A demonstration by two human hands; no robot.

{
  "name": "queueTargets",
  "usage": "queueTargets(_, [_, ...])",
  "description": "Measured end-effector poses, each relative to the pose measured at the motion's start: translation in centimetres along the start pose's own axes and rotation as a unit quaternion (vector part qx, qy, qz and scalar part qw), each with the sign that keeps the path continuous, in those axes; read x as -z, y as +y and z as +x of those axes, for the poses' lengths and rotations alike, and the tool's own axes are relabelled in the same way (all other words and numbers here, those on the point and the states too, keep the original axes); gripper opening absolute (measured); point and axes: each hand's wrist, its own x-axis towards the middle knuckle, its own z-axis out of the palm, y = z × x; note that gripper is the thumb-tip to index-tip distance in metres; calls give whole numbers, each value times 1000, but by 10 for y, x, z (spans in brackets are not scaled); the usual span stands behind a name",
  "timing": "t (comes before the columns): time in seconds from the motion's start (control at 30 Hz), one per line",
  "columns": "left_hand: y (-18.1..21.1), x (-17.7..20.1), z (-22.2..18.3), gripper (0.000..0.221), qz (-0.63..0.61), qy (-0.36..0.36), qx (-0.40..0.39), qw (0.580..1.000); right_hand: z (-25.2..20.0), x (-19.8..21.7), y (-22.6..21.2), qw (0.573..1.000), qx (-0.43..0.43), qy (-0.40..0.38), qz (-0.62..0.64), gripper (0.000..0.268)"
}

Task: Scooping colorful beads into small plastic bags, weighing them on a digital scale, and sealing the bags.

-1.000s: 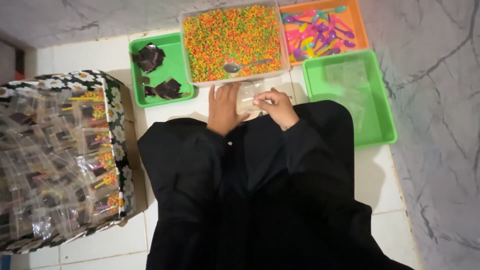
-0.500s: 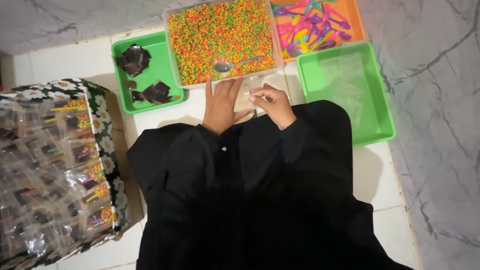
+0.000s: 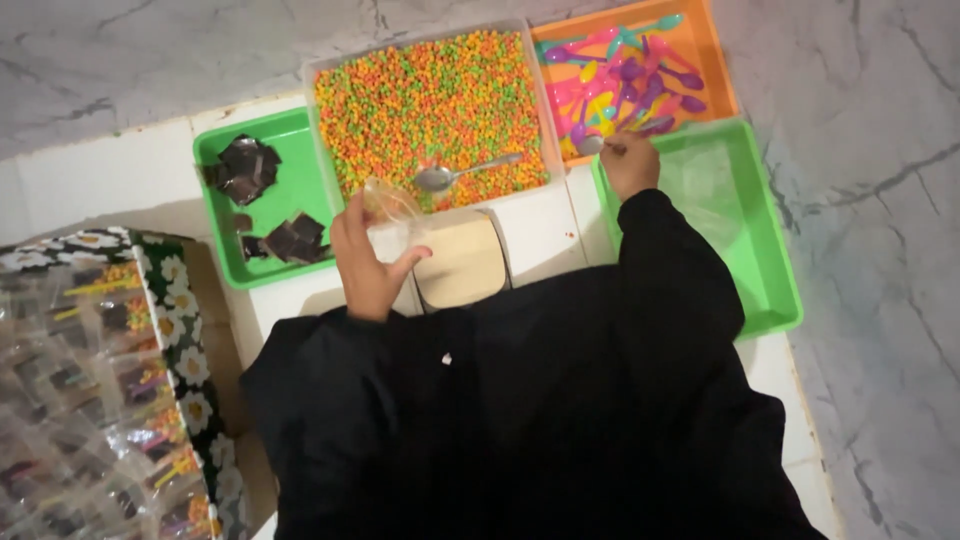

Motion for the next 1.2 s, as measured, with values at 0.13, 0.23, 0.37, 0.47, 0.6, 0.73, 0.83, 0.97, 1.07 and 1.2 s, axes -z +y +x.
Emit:
queueTargets(0.13, [0, -13, 11, 112, -30, -6, 20, 999, 24, -28, -9, 990, 114, 74, -35, 20])
queueTargets(0.23, [-6, -18, 14, 106, -24, -29, 44, 998, 44, -57, -5, 947, 250, 131, -153, 5])
queueTargets(0.37, [-11, -22, 20, 111, -56, -52, 78, 994, 74, -122, 34, 947, 152, 81, -273, 19])
queueTargets(0.47, [-15, -25, 19, 122, -87, -65, 99, 989, 80, -136, 39, 958, 113, 30, -263, 21])
queueTargets(0.6, [-14, -29, 20, 126, -99, -73, 110, 986, 95, -150, 60, 968, 111, 34, -221, 17])
queueTargets(0.73, [-11, -26, 17, 119, -92, -73, 101, 988, 77, -124, 35, 972, 119, 97, -177, 9])
queueTargets(0.83, [-8, -21, 12, 114, -77, -71, 95, 990, 76, -133, 43, 950, 139, 83, -266, 24])
queueTargets(0.97, [-4, -18, 11, 108, -64, -72, 89, 991, 57, -113, 28, 956, 135, 78, -249, 26])
queueTargets(1.07, [-3, -18, 14, 103, -57, -68, 86, 992, 55, -110, 27, 944, 150, 113, -271, 23])
queueTargets(1.2, [-12, -27, 15, 101, -51, -60, 89, 993, 47, -99, 8, 943, 154, 59, -287, 32])
